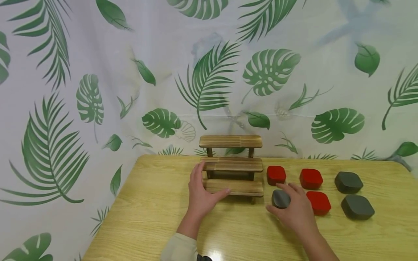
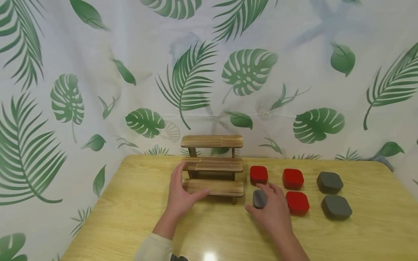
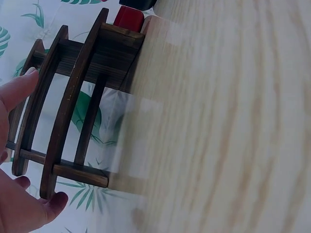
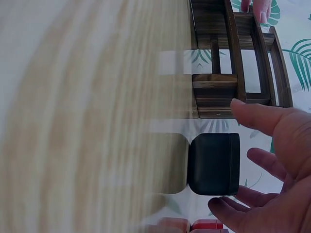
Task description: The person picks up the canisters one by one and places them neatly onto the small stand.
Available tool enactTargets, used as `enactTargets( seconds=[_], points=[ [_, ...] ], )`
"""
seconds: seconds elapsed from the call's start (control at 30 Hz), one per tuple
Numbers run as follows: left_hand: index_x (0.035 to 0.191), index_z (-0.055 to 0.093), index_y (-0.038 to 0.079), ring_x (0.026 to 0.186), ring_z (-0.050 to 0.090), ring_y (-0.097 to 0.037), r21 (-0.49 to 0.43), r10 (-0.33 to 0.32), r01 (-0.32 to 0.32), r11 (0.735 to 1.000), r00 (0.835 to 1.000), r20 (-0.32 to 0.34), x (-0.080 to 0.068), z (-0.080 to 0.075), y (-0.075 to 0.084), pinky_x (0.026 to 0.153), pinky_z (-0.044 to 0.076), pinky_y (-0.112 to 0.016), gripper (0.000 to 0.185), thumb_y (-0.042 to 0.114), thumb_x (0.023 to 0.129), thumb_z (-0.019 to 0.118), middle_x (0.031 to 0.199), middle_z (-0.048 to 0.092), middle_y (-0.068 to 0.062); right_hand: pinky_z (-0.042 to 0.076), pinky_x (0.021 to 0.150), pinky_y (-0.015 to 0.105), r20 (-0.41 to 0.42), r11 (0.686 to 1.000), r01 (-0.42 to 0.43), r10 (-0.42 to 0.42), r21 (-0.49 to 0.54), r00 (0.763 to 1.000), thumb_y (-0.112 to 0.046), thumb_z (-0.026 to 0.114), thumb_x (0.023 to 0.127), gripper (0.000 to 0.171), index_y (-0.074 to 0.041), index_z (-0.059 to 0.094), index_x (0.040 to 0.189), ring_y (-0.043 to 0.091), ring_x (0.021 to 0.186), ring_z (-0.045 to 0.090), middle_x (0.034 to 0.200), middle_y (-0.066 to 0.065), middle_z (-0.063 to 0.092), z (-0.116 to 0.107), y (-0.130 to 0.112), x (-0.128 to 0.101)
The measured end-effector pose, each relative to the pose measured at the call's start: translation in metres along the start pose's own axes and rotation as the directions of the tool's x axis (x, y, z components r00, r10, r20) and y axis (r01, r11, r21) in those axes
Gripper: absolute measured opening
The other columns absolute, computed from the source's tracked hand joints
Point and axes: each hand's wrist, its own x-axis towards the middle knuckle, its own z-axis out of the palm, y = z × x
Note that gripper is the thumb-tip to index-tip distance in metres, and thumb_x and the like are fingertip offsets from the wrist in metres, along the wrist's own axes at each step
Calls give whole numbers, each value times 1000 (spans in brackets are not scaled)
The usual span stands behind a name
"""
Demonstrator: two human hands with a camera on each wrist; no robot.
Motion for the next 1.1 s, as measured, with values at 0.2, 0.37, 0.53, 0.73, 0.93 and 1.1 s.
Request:
enactTargets(
  seconds=[0.2,0.37,0.53,0.73,0.93,1.1],
  points=[
    [157,27,28,142,28,-30,-34,-31,31,999,999,10,1,4,-4,109,30,-54,114,33,66,95,158,24,-6,43,87,67,-28,1000,18,-18,-7,999,-26,88,76,71,-4,57,137,55,118,44,140,33,38,2,4,-2],
    [157,29,25,141,29,-30,-47,-51,52,998,999,8,2,6,-7,110,31,-50,116,23,64,97,156,27,-5,44,86,64,-51,999,36,-36,-4,998,-21,88,75,66,-3,60,133,54,116,47,137,33,42,4,6,-4],
    [157,28,26,138,33,-36,-71,-72,73,995,997,10,2,8,-8,107,35,-50,116,15,64,97,155,29,-4,43,85,65,-48,1000,29,-30,-3,998,-20,88,76,64,-5,62,132,55,115,46,136,33,44,5,7,-3],
    [157,29,27,135,38,-35,-67,-90,89,994,996,-5,2,9,-9,105,38,-48,116,11,63,97,152,34,-2,43,85,65,-38,1000,12,-12,4,999,-18,88,77,62,-6,62,132,55,115,47,134,32,46,6,8,-2],
    [155,32,28,134,39,-31,-83,-116,114,990,993,-20,3,9,-8,105,37,-47,116,6,61,97,151,38,-2,43,86,64,-41,1000,-3,3,13,999,-18,87,78,59,-6,63,132,52,115,48,133,32,48,5,7,-2],
    [153,36,28,130,42,-29,-112,-116,112,987,993,-25,4,9,-11,105,38,-47,114,2,60,96,144,43,-3,44,84,62,-54,1000,1,-1,6,999,-17,87,77,59,-6,64,131,51,112,51,131,32,50,5,7,-2]
  ],
)
